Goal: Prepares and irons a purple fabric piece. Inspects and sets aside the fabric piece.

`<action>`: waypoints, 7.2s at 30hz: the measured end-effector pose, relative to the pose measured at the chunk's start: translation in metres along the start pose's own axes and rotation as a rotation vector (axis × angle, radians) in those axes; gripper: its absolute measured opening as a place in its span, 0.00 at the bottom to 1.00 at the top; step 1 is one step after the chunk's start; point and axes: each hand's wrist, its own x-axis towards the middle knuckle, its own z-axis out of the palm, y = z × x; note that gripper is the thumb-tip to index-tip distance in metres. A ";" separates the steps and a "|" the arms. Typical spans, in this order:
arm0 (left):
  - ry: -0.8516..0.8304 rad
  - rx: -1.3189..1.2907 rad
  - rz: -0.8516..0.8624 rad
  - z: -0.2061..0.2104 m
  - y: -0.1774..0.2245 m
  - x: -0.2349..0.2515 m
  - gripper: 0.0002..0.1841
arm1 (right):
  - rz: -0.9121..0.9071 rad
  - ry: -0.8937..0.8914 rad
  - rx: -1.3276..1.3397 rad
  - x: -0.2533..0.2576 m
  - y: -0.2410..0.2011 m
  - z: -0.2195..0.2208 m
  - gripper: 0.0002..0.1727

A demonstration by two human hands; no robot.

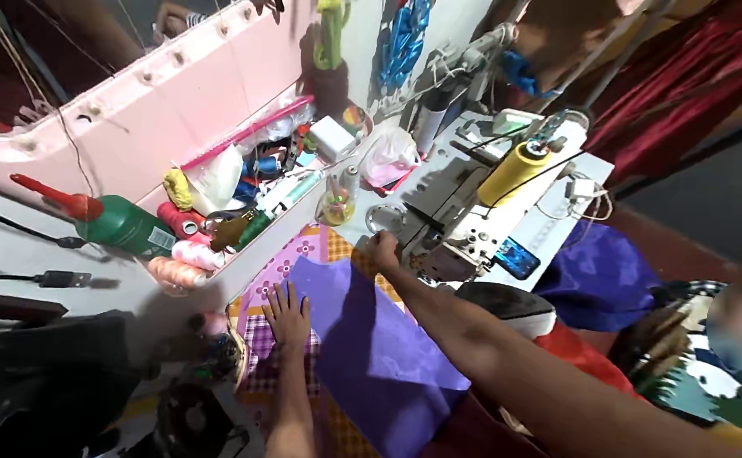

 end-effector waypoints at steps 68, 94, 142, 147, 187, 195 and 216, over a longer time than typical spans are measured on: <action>-0.410 -0.315 -0.379 -0.086 0.020 0.078 0.28 | 0.239 0.242 0.027 0.053 -0.024 -0.036 0.30; -0.337 -0.453 -0.324 -0.079 0.030 0.077 0.16 | -0.241 -0.283 0.347 -0.027 -0.018 0.125 0.13; -0.639 -0.963 -0.744 -0.079 0.031 -0.401 0.27 | -0.648 -0.839 -0.054 -0.248 0.097 0.104 0.20; -0.714 -0.870 -0.731 -0.072 0.018 -0.449 0.27 | -0.609 -0.981 0.269 -0.365 0.119 0.123 0.18; 0.990 -0.535 -0.524 -0.241 0.020 -0.535 0.37 | -0.742 -1.298 0.728 -0.542 0.129 0.107 0.32; -0.080 -0.820 -0.790 -0.132 0.032 -0.484 0.14 | -0.348 -0.625 0.509 -0.424 0.226 0.081 0.14; -0.064 -0.709 -0.890 -0.032 0.120 -0.220 0.21 | -0.070 -0.258 -0.160 -0.156 0.175 -0.020 0.37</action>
